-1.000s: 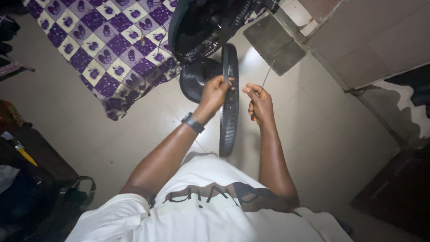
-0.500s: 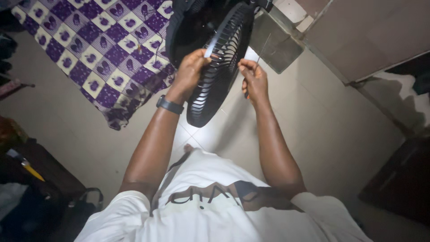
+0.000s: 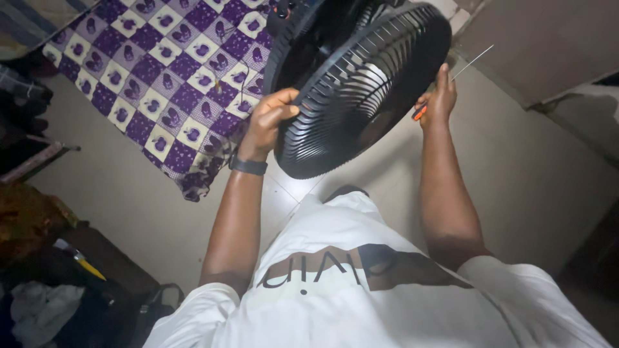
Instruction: The person uses a screwdriver to tighten screws on the front grill of a black pedestal fan. They then attach the fan blades to the motor hub and secure the front grill back onto the fan assembly.
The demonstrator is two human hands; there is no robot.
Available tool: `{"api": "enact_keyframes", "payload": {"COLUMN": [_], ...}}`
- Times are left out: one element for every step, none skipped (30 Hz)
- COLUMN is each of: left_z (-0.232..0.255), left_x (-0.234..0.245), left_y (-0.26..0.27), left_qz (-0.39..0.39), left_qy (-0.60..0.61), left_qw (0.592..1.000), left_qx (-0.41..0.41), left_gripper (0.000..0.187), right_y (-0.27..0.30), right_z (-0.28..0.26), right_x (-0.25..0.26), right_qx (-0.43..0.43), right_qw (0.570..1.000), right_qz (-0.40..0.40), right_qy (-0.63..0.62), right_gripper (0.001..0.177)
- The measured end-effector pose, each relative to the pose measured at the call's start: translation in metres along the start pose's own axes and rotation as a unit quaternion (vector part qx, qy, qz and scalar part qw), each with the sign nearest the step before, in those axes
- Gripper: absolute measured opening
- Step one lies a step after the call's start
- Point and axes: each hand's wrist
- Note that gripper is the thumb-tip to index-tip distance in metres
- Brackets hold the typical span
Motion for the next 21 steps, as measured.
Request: {"api": "enact_keyframes", "payload": {"left_z": [-0.004,-0.009,-0.013,-0.020,-0.027,-0.031,-0.036,-0.036,-0.033,-0.038,-0.044,-0.046,-0.047,-0.046,-0.045,-0.045,-0.045,-0.047,-0.049,-0.053,-0.057], "left_x": [0.002,0.005,0.009,0.012,0.014,0.015,0.012,0.014,0.018,0.014,0.008,0.005,0.000,-0.004,-0.009,-0.013,-0.017,-0.022,-0.027,-0.031,-0.035], "left_y": [-0.002,-0.007,-0.014,-0.014,-0.013,-0.015,-0.016,-0.029,-0.044,-0.043,-0.042,-0.049,-0.055,-0.060,-0.063,-0.068,-0.073,-0.075,-0.076,-0.080,-0.083], "left_qz": [-0.003,-0.005,-0.012,-0.011,-0.010,0.007,0.024,0.036,0.037,0.045,0.053,0.081,0.110,0.138,0.156,0.166,0.176,0.182,0.187,0.189,0.204], "left_qy": [-0.006,-0.012,-0.029,-0.042,-0.055,-0.072,-0.088,-0.108,-0.110,-0.102,-0.093,-0.129,-0.165,-0.201,-0.259,-0.314,-0.368,-0.377,-0.386,-0.394,-0.382], "left_qw": [1.000,1.000,1.000,0.999,0.998,0.997,0.996,0.993,0.993,0.993,0.994,0.988,0.979,0.968,0.951,0.932,0.910,0.905,0.900,0.895,0.897], "left_qx": [0.006,0.008,0.003,0.003,0.002,-0.002,-0.007,-0.018,-0.031,-0.029,-0.027,-0.039,-0.050,-0.058,-0.066,-0.073,-0.078,-0.081,-0.084,-0.089,-0.093], "left_gripper": [0.029,0.029,0.028,0.028,0.028,0.028,0.028,0.029,0.028,0.027,0.026,0.027,0.028,0.028,0.028,0.027,0.027,0.024,0.022,0.020,0.020], "right_y": [-0.009,-0.023,-0.039,-0.050,-0.061,-0.074,-0.084,-0.106,-0.132,-0.140,-0.147,-0.159,-0.170,-0.175,-0.180,-0.184,-0.188,-0.188,-0.190,-0.192,-0.194], "right_z": [0.006,0.008,0.011,0.019,0.025,0.029,0.033,0.029,0.022,0.027,0.032,0.030,0.029,0.031,0.031,0.029,0.028,0.029,0.030,0.029,0.028], "right_x": [0.003,0.003,0.002,0.004,0.007,0.003,0.002,-0.009,-0.026,-0.022,-0.017,-0.021,-0.027,-0.034,-0.043,-0.050,-0.057,-0.062,-0.068,-0.070,-0.068], "right_qx": [-0.052,-0.102,-0.106,-0.117,-0.129,-0.123,-0.116,-0.100,-0.108,-0.132,-0.157,-0.150,-0.144,-0.138,-0.122,-0.104,-0.087,-0.096,-0.106,-0.112,-0.124], "right_qw": [0.999,0.995,0.994,0.992,0.989,0.986,0.982,0.976,0.970,0.963,0.956,0.956,0.956,0.955,0.951,0.948,0.944,0.942,0.940,0.939,0.942], "right_qz": [-0.005,-0.014,-0.031,-0.048,-0.065,-0.108,-0.150,-0.194,-0.218,-0.232,-0.245,-0.250,-0.255,-0.259,-0.281,-0.297,-0.313,-0.316,-0.319,-0.321,-0.310], "right_qy": [0.006,0.013,-0.005,-0.017,-0.029,-0.017,-0.005,0.003,-0.018,-0.030,-0.042,-0.017,0.008,0.030,0.040,0.048,0.055,0.053,0.051,0.048,0.033], "right_gripper": [0.069,0.070,0.069,0.068,0.068,0.069,0.069,0.070,0.067,0.064,0.062,0.062,0.063,0.063,0.063,0.062,0.062,0.063,0.065,0.067,0.064]}}
Point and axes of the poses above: each hand's wrist, its own y-axis away from the middle knuckle, its own x-axis out of the back of the hand, z = x × y, and after that the axes turned 8 degrees about -x, right-handed
